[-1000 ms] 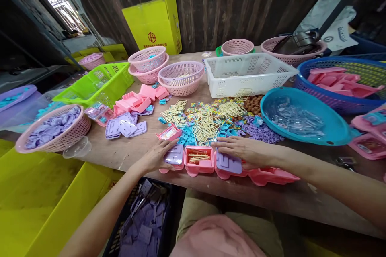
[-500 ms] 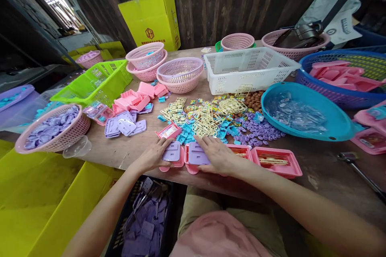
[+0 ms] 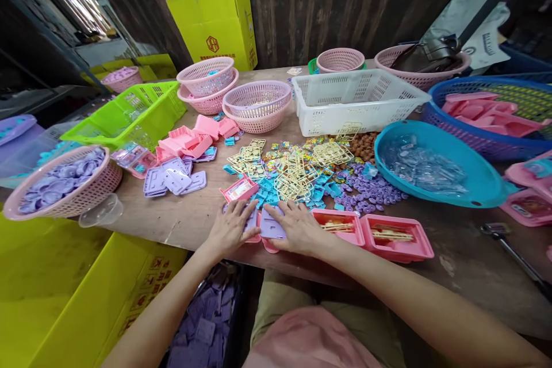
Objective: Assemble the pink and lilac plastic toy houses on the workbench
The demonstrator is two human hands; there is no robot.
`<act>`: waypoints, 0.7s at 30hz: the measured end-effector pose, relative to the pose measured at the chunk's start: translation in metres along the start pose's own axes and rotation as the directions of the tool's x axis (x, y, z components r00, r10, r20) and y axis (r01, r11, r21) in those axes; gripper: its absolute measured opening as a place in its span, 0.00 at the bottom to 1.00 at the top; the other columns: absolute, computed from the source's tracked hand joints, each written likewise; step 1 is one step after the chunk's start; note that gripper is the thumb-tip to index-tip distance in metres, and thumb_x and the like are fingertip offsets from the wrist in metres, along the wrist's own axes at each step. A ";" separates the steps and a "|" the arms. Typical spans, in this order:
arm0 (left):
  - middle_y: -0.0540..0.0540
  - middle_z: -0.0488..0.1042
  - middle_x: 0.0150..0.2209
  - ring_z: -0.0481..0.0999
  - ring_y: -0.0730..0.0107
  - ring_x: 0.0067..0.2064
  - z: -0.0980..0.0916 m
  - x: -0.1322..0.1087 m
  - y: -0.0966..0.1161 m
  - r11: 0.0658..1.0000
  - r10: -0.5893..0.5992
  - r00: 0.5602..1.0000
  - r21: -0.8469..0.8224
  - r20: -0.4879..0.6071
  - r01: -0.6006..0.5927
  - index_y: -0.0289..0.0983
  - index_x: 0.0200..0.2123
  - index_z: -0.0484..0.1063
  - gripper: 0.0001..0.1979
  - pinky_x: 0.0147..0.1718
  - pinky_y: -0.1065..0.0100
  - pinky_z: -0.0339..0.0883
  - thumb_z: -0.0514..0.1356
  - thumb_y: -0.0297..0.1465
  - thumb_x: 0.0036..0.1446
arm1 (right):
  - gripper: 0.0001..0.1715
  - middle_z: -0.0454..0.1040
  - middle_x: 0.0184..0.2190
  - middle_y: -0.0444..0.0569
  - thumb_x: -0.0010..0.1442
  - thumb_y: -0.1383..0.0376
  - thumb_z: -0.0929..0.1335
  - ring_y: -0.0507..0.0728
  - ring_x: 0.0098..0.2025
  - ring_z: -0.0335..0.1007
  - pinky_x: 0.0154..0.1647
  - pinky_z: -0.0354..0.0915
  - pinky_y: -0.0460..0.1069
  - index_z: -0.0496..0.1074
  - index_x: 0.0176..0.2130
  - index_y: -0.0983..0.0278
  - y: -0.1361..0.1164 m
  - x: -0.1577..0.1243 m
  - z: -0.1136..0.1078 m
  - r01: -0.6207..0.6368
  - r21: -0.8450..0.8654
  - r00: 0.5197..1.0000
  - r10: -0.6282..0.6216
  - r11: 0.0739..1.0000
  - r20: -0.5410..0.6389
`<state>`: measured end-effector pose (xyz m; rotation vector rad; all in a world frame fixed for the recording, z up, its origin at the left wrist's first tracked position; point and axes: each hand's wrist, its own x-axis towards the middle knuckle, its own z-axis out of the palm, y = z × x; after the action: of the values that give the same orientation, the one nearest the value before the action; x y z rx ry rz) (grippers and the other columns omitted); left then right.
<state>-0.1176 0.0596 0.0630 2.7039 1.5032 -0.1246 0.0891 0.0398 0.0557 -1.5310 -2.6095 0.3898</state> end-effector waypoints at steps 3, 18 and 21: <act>0.40 0.66 0.53 0.63 0.52 0.53 0.004 0.001 0.006 1.000 -0.008 0.999 0.026 -0.037 0.009 0.40 0.60 0.56 0.34 0.52 0.48 0.54 0.55 0.50 0.54 | 0.43 0.65 0.52 0.60 0.54 0.45 0.64 0.68 0.51 0.58 0.49 0.54 0.60 0.53 0.63 0.60 -0.003 0.000 0.010 -0.023 -0.044 0.999 0.021 0.999 -0.039; 0.32 0.54 0.62 0.49 0.44 0.64 0.001 0.010 -0.119 0.735 -0.670 0.696 -0.098 -0.259 0.671 0.35 0.62 0.52 0.28 0.54 0.33 0.44 0.44 0.22 0.57 | 0.42 0.55 0.61 0.61 0.56 0.52 0.67 0.68 0.62 0.50 0.57 0.54 0.65 0.51 0.63 0.62 0.010 0.029 -0.026 0.074 0.062 0.997 -0.073 0.995 -0.012; 0.35 0.51 0.64 0.43 0.44 0.66 0.010 0.006 -0.171 0.773 -0.612 0.772 0.079 -0.168 0.630 0.39 0.61 0.56 0.29 0.56 0.33 0.40 0.45 0.20 0.56 | 0.35 0.58 0.59 0.61 0.56 0.61 0.67 0.65 0.60 0.54 0.56 0.58 0.59 0.56 0.60 0.67 0.004 0.072 -0.037 0.173 0.015 0.981 -0.171 0.985 -0.091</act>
<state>-0.2599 0.1540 0.0529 2.2002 2.4650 -0.0631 0.0640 0.1106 0.0865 -1.2719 -2.6313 0.3266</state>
